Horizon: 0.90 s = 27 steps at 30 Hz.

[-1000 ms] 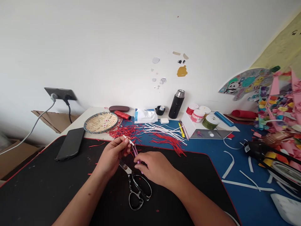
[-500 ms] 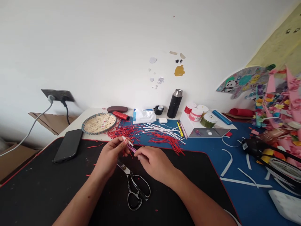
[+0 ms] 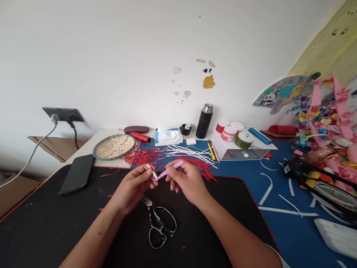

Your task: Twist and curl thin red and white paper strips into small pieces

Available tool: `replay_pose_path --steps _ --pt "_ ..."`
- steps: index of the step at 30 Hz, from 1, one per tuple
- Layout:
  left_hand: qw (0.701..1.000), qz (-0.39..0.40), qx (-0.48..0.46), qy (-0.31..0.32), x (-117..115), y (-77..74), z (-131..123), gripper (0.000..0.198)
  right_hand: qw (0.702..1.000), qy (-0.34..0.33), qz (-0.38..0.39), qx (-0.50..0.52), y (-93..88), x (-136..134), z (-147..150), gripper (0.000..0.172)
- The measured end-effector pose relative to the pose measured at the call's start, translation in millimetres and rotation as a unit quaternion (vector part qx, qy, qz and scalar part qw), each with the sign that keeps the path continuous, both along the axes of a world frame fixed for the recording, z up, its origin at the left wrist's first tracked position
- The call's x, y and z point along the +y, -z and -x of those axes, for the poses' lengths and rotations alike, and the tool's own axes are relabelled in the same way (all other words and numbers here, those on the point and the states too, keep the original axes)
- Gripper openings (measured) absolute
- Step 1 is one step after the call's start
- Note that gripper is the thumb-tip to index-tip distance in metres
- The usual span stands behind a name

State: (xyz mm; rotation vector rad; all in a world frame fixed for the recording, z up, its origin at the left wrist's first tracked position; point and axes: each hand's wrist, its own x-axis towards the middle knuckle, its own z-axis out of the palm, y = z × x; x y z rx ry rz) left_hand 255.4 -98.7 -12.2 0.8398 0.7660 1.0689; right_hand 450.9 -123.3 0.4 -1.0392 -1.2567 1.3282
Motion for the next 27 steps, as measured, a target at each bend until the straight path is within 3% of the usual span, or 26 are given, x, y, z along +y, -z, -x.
replay_pose_path --steps 4,9,11,14,16,27 --pt "1.0 -0.003 0.017 0.019 -0.1 0.8 0.1 0.031 0.999 -0.023 -0.002 -0.034 1.7 -2.0 1.8 0.032" --pt "0.998 -0.003 0.033 -0.054 4.1 1.6 2.7 0.033 0.992 -0.007 -0.01 -0.126 1.7 -1.4 -2.5 0.021" --pt "0.998 0.002 0.025 -0.053 4.2 0.8 2.7 0.033 0.971 -0.015 -0.035 -0.235 0.4 -2.0 -3.7 0.014" --pt "0.999 0.011 0.009 -0.031 2.5 -1.5 1.5 0.032 0.904 -0.04 -0.091 -0.417 0.0 -3.6 -3.1 0.01" --pt "1.0 0.019 -0.007 -0.019 1.3 -3.1 0.8 0.031 0.868 -0.049 -0.111 -0.482 1.4 -4.2 -2.4 0.012" --pt "0.998 0.042 -0.051 0.007 -0.7 -4.9 -1.0 0.029 0.809 -0.068 -0.102 -0.575 5.7 -2.3 -5.8 0.02"
